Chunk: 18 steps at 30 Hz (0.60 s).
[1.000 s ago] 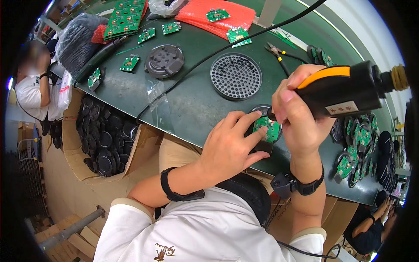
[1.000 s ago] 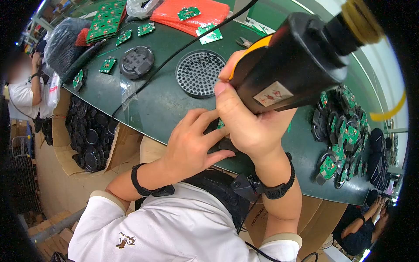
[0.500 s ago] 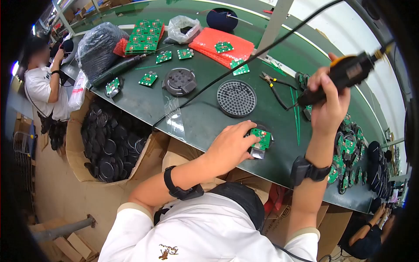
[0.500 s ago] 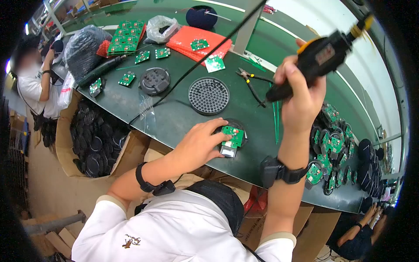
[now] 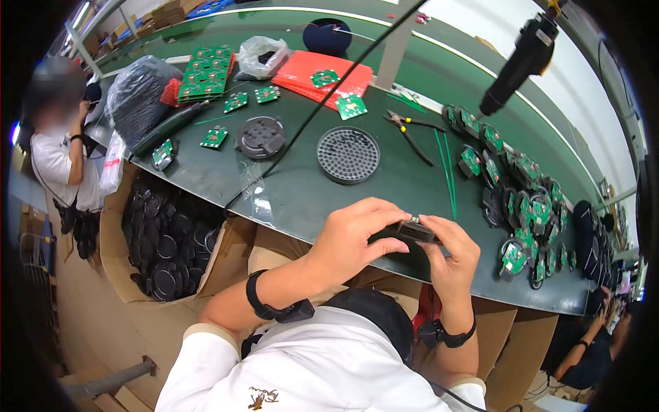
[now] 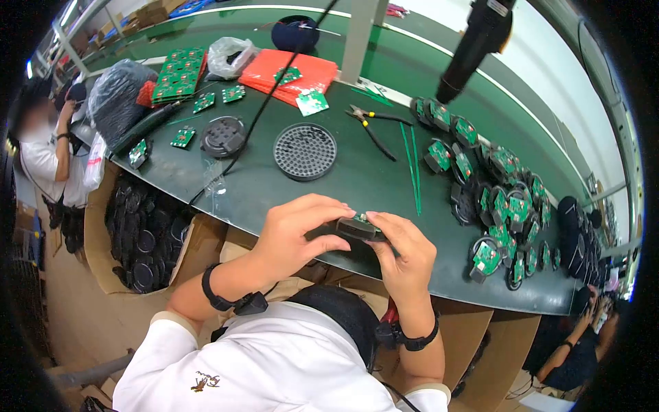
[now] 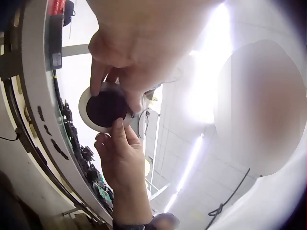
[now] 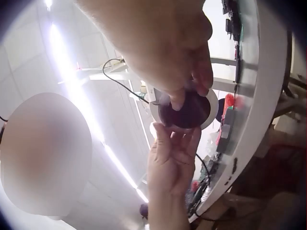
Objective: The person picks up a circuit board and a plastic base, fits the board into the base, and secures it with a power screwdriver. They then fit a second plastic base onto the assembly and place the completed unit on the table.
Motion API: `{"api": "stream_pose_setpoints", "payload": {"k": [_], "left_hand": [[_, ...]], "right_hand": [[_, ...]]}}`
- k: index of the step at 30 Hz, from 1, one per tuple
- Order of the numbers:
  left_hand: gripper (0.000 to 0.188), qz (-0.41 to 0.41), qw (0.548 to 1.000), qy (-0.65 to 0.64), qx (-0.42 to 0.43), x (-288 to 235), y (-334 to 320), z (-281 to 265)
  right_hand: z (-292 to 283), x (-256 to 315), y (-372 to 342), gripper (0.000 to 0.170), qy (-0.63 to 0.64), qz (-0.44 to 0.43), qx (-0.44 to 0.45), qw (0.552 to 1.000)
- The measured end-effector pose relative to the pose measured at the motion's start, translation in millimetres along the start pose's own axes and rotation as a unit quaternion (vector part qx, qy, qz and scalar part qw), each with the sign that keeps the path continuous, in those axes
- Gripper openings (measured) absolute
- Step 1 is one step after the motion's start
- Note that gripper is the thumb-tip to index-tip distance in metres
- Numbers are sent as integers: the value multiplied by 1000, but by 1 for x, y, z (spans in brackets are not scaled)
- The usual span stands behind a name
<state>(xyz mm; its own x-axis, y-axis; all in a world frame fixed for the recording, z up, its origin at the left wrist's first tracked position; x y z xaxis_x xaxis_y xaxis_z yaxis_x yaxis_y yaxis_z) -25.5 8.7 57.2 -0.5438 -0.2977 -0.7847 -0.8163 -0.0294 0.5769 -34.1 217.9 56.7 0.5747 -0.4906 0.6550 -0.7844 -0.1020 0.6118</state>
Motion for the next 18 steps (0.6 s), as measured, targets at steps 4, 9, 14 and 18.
{"api": "stream_pose_setpoints", "payload": {"k": [4, 9, 14, 18], "left_hand": [[39, 45, 998, 31, -15, -17, -2, 1], [40, 69, 997, 28, -25, -26, -2, 1], [40, 87, 995, 31, -26, -28, -4, 3], [39, 84, 996, 24, -21, -31, -3, 5]], "right_hand": [[-12, 13, -4, 34, 10, -7, -29, 1000], [-16, 15, -6, 38, 14, -45, -46, 998], [-18, 16, -10, 44, 8, -54, -63, 997], [-23, 16, -12, 43, -13, -72, -64, 995]]}}
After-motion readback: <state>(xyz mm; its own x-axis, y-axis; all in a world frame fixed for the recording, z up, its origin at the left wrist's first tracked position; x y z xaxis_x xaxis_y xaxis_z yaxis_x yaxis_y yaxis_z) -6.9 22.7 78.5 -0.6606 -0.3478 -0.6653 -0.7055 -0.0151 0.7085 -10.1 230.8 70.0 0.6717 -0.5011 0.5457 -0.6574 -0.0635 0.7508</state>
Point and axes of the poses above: each hand's wrist, its own y-axis towards the middle knuckle, its own z-axis out of the palm, x = y × z, the point moved 3 cm from there along y, towards the middle knuckle, and after that the axes turned 12 degrees about -x, right-handed, at the moved point
